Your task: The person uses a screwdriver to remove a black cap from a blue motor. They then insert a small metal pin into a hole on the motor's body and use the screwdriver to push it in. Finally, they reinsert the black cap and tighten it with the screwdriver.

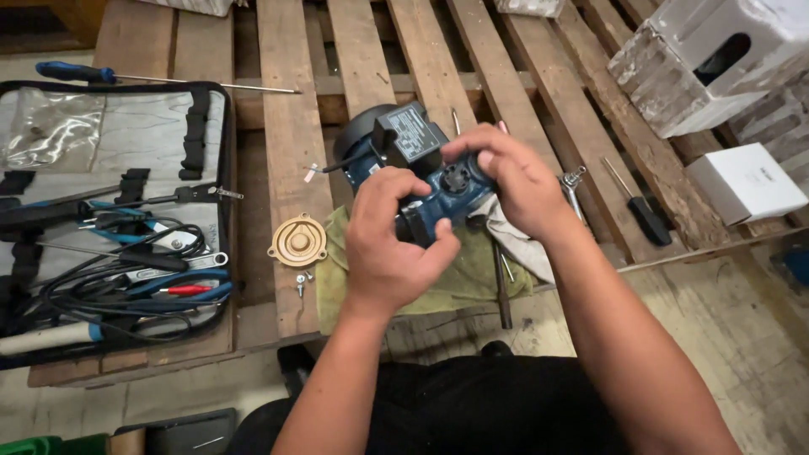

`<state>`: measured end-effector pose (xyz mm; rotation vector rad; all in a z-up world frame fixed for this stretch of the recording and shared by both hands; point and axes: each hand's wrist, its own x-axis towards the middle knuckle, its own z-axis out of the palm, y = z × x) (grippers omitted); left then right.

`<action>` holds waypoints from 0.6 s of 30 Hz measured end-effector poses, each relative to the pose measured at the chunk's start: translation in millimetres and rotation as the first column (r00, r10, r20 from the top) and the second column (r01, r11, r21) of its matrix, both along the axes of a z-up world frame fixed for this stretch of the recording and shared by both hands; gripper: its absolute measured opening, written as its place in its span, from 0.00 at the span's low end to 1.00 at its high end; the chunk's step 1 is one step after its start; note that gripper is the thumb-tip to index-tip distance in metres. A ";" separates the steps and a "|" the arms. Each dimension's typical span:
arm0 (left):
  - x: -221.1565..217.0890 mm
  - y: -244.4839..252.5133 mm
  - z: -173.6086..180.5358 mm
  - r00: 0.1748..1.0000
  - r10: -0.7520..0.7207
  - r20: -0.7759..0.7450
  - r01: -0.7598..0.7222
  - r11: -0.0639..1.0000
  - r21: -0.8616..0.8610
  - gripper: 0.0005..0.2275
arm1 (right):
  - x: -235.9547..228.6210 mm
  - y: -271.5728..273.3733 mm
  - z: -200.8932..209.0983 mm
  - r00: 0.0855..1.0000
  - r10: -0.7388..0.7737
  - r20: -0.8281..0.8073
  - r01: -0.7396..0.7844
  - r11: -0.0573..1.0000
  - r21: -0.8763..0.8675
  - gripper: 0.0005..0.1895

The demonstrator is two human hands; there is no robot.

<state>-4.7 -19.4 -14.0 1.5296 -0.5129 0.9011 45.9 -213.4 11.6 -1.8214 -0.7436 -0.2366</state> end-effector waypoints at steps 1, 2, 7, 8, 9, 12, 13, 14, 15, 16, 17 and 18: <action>-0.3 -2.1 0.4 1.000 -0.004 -0.002 0.004 1.000 0.001 0.15 | 0.7 2.6 -1.1 1.000 -0.004 -0.002 0.004 1.000 0.001 0.19; -0.5 -3.9 1.0 1.000 0.014 0.015 -0.014 1.000 0.021 0.14 | 1.6 5.4 -2.0 0.999 -0.026 -0.024 0.028 0.998 0.053 0.20; 2.7 -3.3 0.7 0.999 0.042 0.028 -0.043 0.998 0.035 0.15 | -2.7 11.1 3.8 0.997 -0.057 -0.045 0.062 0.991 0.115 0.20; 4.1 0.1 0.6 1.000 0.022 0.004 -0.023 0.999 0.031 0.16 | -6.1 11.9 7.5 0.997 -0.079 -0.022 0.080 0.996 0.051 0.19; 5.1 3.6 0.3 1.000 0.005 -0.022 -0.004 1.000 0.026 0.18 | -9.4 13.0 11.0 0.995 -0.097 0.002 0.097 0.995 -0.014 0.18; 11.9 22.8 6.4 0.989 -0.074 -0.130 0.075 0.997 0.001 0.20 | -12.6 15.6 10.9 0.990 -0.143 0.005 0.143 0.985 -0.096 0.18; 13.7 26.0 7.0 0.989 -0.072 -0.130 0.073 0.997 -0.002 0.20 | -15.1 17.6 11.1 0.990 -0.141 0.006 0.141 0.985 -0.099 0.18; 15.5 29.2 7.6 0.989 -0.092 -0.112 0.092 0.996 0.001 0.19 | -17.7 19.4 11.3 0.991 -0.135 0.023 0.137 0.987 -0.088 0.19; 16.3 32.1 7.7 0.989 -0.111 -0.097 0.112 0.994 0.003 0.18 | -21.3 21.0 11.0 0.991 -0.130 0.038 0.133 0.988 -0.078 0.19; 16.5 32.5 9.0 0.989 -0.110 -0.098 0.110 0.994 0.001 0.18 | -21.7 18.7 8.6 0.991 -0.128 0.037 0.131 0.988 -0.080 0.19; 16.9 35.0 10.3 0.988 -0.123 -0.089 0.124 0.992 0.001 0.18 | -22.0 18.5 4.9 0.989 -0.137 0.052 0.141 0.986 -0.085 0.20; 17.4 37.0 11.7 0.987 -0.137 -0.079 0.138 0.990 0.002 0.17 | -22.1 17.6 1.2 0.987 -0.146 0.068 0.152 0.984 -0.090 0.21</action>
